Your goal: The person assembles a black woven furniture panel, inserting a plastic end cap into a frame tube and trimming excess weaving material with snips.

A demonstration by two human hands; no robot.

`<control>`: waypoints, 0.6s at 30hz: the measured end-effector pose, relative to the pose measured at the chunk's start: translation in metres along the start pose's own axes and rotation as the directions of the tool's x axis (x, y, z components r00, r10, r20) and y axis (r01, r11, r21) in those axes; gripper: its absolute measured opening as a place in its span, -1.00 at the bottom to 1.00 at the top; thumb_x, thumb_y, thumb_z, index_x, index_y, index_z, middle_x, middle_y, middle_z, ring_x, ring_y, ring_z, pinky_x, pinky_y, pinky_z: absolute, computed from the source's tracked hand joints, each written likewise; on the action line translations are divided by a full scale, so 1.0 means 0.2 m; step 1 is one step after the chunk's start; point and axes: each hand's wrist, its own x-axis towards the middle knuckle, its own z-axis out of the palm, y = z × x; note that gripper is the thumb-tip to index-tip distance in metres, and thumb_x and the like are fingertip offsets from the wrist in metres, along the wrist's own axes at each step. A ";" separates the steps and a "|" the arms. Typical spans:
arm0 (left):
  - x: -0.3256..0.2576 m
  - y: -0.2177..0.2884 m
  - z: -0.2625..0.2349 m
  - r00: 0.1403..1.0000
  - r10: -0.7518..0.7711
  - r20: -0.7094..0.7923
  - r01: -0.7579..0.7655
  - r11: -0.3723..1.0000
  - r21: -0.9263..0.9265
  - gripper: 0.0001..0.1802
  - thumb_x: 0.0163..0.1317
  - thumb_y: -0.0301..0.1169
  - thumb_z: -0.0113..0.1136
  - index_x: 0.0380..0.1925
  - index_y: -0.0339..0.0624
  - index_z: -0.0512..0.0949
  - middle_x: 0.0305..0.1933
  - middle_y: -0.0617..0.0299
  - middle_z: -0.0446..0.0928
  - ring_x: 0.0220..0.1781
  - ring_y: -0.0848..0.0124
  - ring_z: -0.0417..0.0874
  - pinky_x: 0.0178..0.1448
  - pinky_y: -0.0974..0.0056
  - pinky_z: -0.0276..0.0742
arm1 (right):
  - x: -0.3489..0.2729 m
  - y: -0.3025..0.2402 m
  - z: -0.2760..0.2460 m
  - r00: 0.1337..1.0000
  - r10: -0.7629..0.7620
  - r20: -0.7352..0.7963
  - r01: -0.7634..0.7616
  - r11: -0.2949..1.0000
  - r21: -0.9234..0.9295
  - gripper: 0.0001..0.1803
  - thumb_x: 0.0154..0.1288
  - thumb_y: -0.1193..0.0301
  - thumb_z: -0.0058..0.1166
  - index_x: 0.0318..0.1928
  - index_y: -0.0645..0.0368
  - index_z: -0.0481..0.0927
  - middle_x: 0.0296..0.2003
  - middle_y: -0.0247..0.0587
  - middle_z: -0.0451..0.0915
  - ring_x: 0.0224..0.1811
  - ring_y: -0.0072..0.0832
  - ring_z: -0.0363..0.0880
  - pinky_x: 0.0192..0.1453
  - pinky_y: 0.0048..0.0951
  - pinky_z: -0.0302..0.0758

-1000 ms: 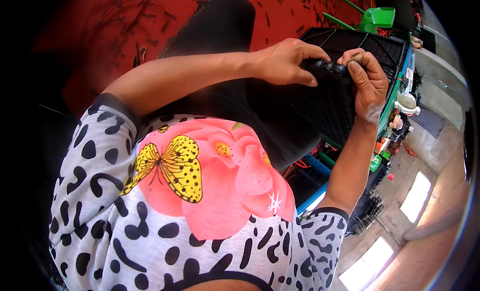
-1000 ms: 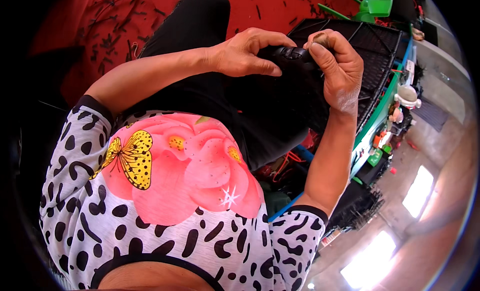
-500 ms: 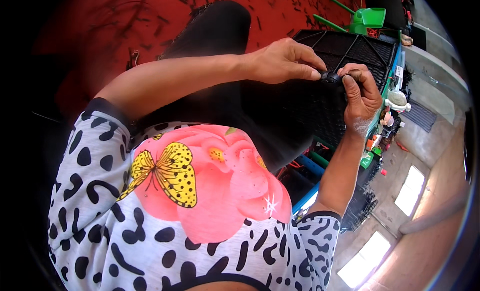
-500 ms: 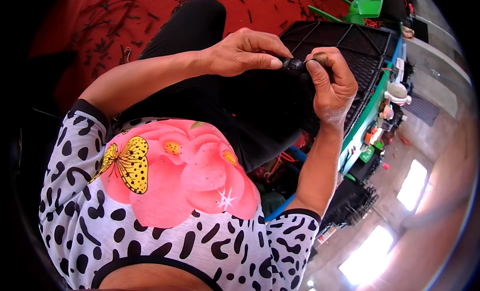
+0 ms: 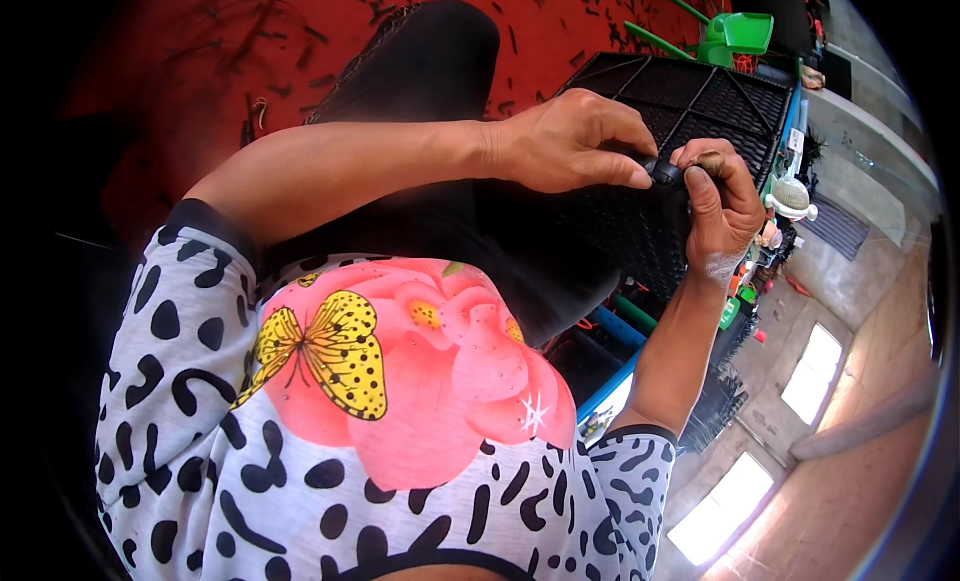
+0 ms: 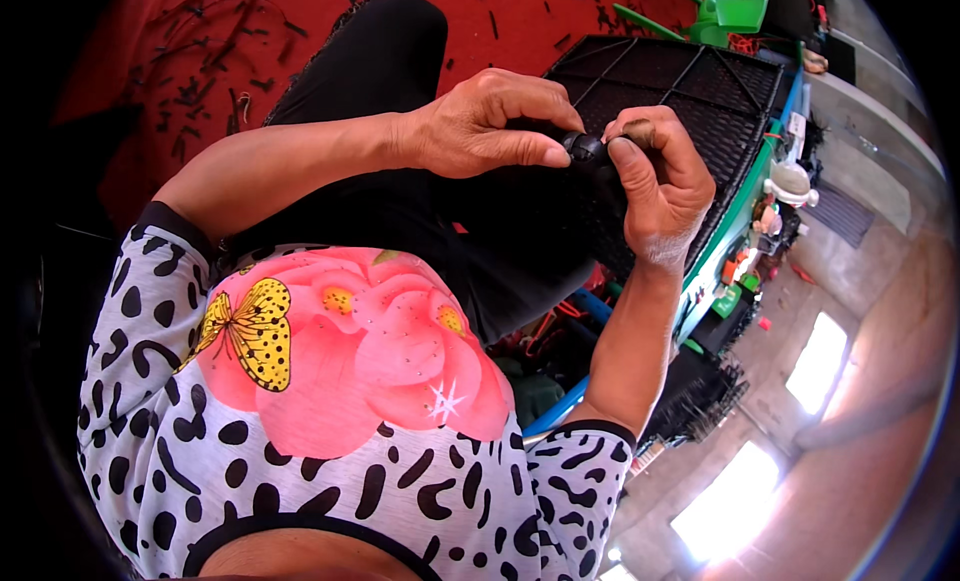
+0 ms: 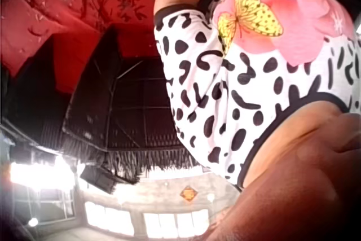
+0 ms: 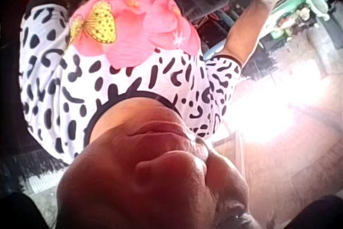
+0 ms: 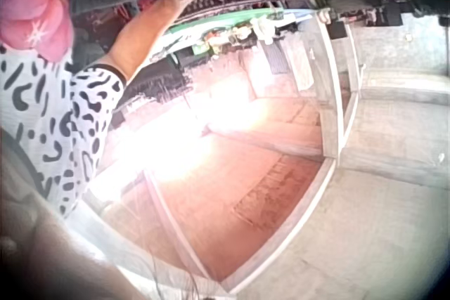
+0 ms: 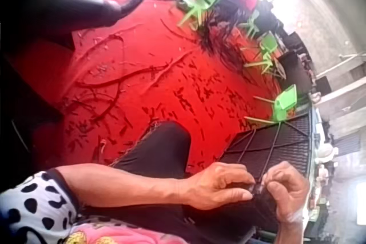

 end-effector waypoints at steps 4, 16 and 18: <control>-0.01 0.01 0.01 1.000 -0.025 -0.015 0.025 0.999 -0.024 -0.68 0.14 -0.26 0.21 -0.25 -0.32 0.51 -0.37 0.15 0.48 -0.30 0.33 0.55 -0.22 0.32 0.42 | 0.00 0.00 0.00 1.000 0.012 0.015 -0.012 0.999 0.038 -0.92 0.15 0.57 0.07 -0.41 0.34 0.46 -0.33 -0.20 0.47 -0.30 -0.57 0.40 -0.16 -0.61 0.32; -0.02 -0.01 0.10 0.981 0.157 -0.118 -0.149 0.986 0.078 -0.56 0.03 -0.23 0.29 -0.17 -0.28 0.44 -0.35 0.09 0.46 -0.31 0.17 0.53 -0.27 0.26 0.43 | 0.03 -0.06 0.02 0.994 0.089 0.057 -0.082 0.990 -0.112 -0.90 0.17 0.54 0.08 -0.43 0.31 0.45 -0.42 -0.28 0.44 -0.41 -0.64 0.33 -0.30 -0.67 0.26; -0.02 -0.02 0.12 0.970 0.189 -0.151 -0.177 0.980 0.090 -0.58 0.04 -0.22 0.28 -0.20 -0.28 0.44 -0.38 0.09 0.44 -0.34 0.17 0.52 -0.31 0.26 0.42 | 0.02 -0.05 0.04 0.998 0.060 -0.028 -0.064 0.986 -0.156 -0.88 0.20 0.53 0.06 -0.44 0.30 0.45 -0.47 -0.30 0.42 -0.45 -0.65 0.31 -0.36 -0.67 0.25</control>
